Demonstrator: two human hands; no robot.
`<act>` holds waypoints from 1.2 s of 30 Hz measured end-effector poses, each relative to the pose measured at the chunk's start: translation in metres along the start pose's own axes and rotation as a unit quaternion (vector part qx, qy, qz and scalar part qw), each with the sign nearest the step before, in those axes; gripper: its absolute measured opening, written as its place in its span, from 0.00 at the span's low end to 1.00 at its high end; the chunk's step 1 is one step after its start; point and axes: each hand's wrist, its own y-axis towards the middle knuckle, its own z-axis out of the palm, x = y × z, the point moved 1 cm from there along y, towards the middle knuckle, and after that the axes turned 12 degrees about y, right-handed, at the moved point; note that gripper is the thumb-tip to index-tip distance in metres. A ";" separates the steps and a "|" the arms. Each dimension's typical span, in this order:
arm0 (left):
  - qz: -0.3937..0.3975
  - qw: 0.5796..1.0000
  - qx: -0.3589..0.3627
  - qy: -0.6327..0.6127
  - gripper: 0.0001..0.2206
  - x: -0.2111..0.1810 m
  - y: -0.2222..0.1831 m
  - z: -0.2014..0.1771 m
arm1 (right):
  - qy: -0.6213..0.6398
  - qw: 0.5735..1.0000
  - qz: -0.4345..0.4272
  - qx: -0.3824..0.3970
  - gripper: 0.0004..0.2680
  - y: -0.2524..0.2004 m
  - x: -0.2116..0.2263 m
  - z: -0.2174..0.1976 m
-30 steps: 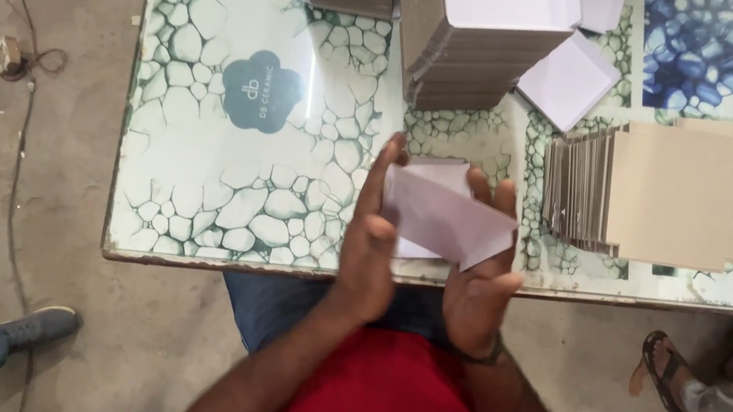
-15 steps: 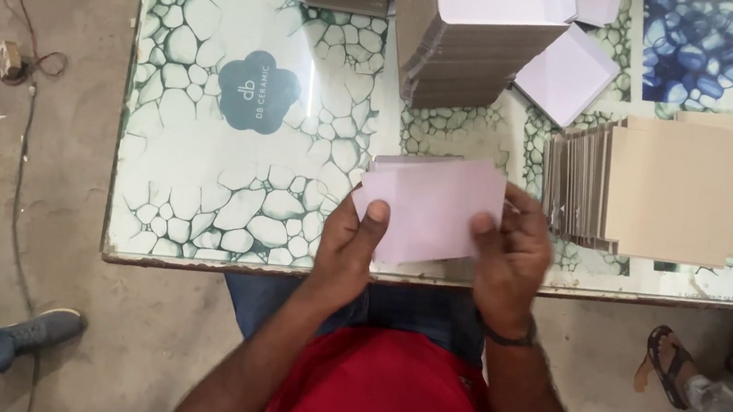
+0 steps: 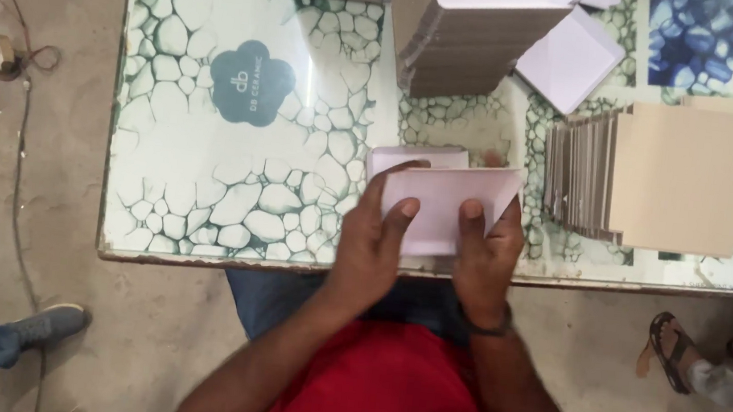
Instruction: Folding flat cardboard pieces into small white boxes and stacking them on a table.
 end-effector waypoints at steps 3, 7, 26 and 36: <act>0.131 0.966 -0.080 0.207 0.23 -0.011 0.000 0.006 | 0.031 0.997 -0.058 0.051 0.22 -0.002 0.017 0.020; 0.177 0.959 -0.078 0.207 0.27 -0.021 0.008 -0.013 | 0.250 0.966 0.027 0.054 0.24 0.010 0.041 0.020; 0.017 0.920 -0.054 0.389 0.24 -0.025 0.026 -0.047 | -0.263 0.958 0.002 0.113 0.16 0.050 0.065 -0.003; -0.056 0.912 -0.016 0.407 0.31 0.005 0.025 -0.045 | -0.387 0.910 0.074 0.129 0.19 0.051 0.058 -0.004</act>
